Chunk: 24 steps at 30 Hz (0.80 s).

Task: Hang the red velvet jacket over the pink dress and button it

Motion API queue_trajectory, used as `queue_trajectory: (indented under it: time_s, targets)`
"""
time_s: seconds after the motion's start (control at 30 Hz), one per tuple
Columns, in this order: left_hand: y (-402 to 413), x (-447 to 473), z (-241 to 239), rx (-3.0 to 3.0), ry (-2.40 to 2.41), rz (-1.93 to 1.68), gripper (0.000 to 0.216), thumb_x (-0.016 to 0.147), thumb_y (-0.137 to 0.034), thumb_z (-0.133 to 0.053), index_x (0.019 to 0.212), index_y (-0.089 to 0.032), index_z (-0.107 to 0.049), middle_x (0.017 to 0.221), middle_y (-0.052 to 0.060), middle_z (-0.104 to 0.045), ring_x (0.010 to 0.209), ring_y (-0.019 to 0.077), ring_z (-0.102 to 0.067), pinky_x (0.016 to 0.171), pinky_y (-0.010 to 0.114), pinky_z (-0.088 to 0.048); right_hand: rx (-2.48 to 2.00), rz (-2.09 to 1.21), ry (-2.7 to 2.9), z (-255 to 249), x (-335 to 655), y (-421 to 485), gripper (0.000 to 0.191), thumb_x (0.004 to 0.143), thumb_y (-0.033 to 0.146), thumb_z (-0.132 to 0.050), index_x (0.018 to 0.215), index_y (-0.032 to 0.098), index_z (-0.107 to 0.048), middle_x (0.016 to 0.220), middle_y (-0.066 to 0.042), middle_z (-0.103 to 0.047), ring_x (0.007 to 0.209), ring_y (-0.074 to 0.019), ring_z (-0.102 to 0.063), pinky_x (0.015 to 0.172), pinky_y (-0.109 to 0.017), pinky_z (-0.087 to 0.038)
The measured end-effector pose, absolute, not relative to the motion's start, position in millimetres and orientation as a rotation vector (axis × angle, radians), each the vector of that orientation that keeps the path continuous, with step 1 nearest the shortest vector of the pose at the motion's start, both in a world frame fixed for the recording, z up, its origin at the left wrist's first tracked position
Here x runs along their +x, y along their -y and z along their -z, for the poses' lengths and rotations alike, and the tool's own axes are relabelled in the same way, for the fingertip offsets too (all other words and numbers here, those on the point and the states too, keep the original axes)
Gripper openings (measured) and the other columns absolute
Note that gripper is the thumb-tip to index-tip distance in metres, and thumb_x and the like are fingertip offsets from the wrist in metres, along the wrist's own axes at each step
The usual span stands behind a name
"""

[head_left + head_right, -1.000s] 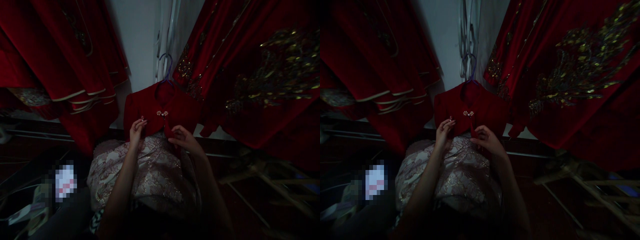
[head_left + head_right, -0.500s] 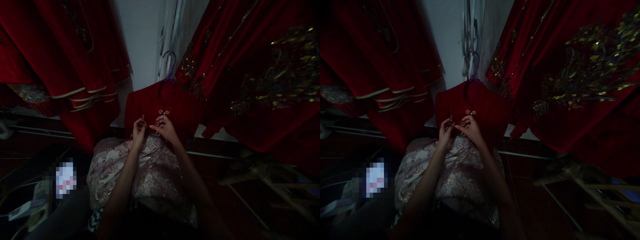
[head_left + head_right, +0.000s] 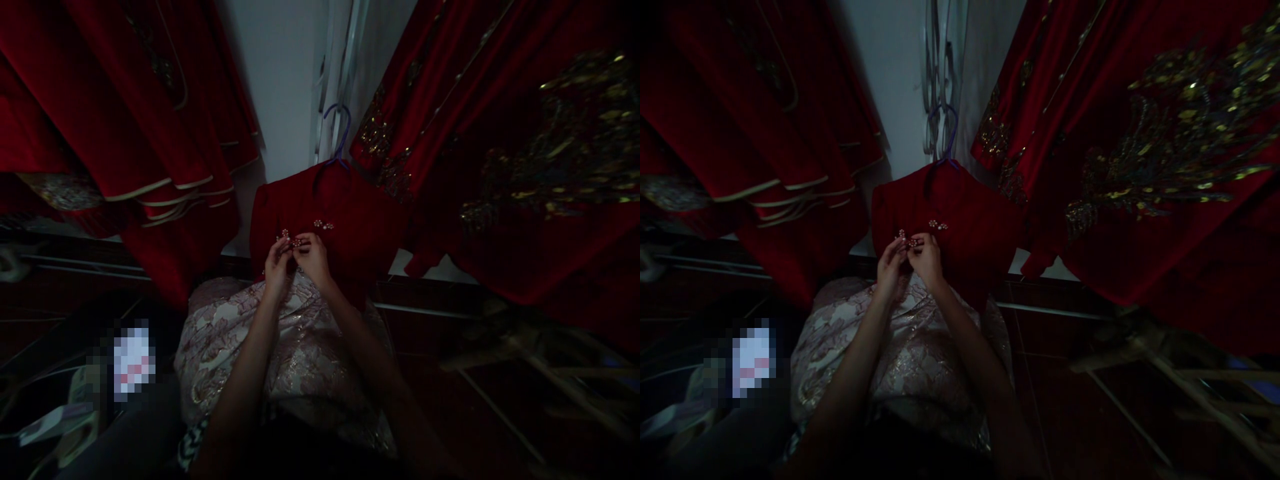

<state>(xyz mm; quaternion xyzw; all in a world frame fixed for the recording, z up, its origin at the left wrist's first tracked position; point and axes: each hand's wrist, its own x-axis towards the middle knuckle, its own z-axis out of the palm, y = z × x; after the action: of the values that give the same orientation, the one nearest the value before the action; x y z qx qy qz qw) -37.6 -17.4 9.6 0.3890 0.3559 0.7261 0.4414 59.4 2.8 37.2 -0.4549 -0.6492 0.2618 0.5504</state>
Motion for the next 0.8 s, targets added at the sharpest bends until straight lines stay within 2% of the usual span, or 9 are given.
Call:
queue_trajectory:
  time_s: [0.2,0.53,0.8]
  targets:
    - [12,-35,-11,0.961,-0.874,-1.819,0.033,0.074,-0.024,-0.065,0.107,-0.021,-0.064,0.113,0.007,-0.064,0.105,0.0159,-0.060,0.100,0.032,-0.045,-1.066,-0.567,1.440,-36,57,-3,0.012,0.082,0.022,-0.056,0.093,0.018,-0.058,0.097,-0.006,-0.061,0.079,-0.0123,-0.063,0.072,-0.025,-0.056]
    - [5,-39,-10,0.944,-0.897,-1.767,0.036,0.073,-0.028,-0.067,0.108,-0.020,-0.064,0.113,0.009,-0.064,0.103,0.0157,-0.062,0.096,0.033,-0.047,-1.060,-0.633,1.453,-39,59,-3,0.014,0.085,0.025,-0.054,0.097,0.019,-0.057,0.100,-0.005,-0.063,0.082,-0.0122,-0.063,0.077,-0.026,-0.055]
    - [-9,-34,-13,1.053,-1.136,-1.911,0.026,0.070,-0.028,-0.068,0.092,-0.013,-0.066,0.091,0.008,-0.070,0.085,0.0166,-0.065,0.087,0.034,-0.051,-1.107,-0.547,1.522,-47,59,-5,0.011,0.084,0.021,-0.055,0.095,0.018,-0.056,0.096,-0.005,-0.062,0.078,-0.0115,-0.061,0.073,-0.023,-0.053]
